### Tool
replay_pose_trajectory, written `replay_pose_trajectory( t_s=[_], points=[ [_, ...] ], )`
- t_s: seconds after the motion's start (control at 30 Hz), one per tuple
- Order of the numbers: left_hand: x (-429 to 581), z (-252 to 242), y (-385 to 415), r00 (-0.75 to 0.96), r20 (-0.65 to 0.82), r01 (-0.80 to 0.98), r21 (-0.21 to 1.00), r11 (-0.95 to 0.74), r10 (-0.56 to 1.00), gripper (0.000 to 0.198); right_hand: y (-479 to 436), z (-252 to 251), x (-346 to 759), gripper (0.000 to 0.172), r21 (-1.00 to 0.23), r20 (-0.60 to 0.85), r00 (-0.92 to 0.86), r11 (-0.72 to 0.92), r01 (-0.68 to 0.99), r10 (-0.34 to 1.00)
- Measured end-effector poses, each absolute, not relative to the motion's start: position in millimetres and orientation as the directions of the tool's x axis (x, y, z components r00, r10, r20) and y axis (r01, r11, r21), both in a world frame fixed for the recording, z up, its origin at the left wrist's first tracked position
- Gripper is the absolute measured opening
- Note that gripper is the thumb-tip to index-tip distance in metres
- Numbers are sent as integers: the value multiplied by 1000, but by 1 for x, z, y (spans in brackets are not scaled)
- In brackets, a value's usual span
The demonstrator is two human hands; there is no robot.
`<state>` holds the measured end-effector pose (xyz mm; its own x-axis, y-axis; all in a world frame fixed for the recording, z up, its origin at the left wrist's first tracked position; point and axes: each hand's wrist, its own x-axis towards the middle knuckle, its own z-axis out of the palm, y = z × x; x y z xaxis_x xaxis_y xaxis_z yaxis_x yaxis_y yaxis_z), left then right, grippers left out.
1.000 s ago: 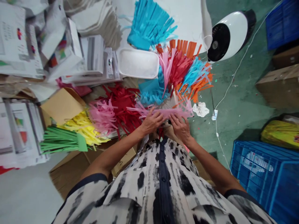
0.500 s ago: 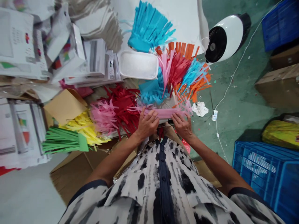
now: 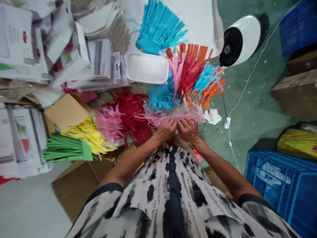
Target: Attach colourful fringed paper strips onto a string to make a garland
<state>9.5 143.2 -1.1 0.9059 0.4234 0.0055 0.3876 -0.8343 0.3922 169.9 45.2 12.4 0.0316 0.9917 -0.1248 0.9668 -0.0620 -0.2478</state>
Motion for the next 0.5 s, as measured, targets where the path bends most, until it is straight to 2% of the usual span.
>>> replay_pose_trajectory(
  t_s=[0.2,0.37,0.5],
  points=[
    [10,-5,144,883,21,411,445,-796,468,27,59,4,183,39,-282,-164,-37,-11,959,986],
    [11,-10,145,885,48,398,442,-804,464,31,64,7,184,31,-307,-133,-50,6,952,990],
    [8,-12,148,881,71,391,449,-804,468,33,65,6,183,34,-319,-138,-82,34,947,987]
  ],
)
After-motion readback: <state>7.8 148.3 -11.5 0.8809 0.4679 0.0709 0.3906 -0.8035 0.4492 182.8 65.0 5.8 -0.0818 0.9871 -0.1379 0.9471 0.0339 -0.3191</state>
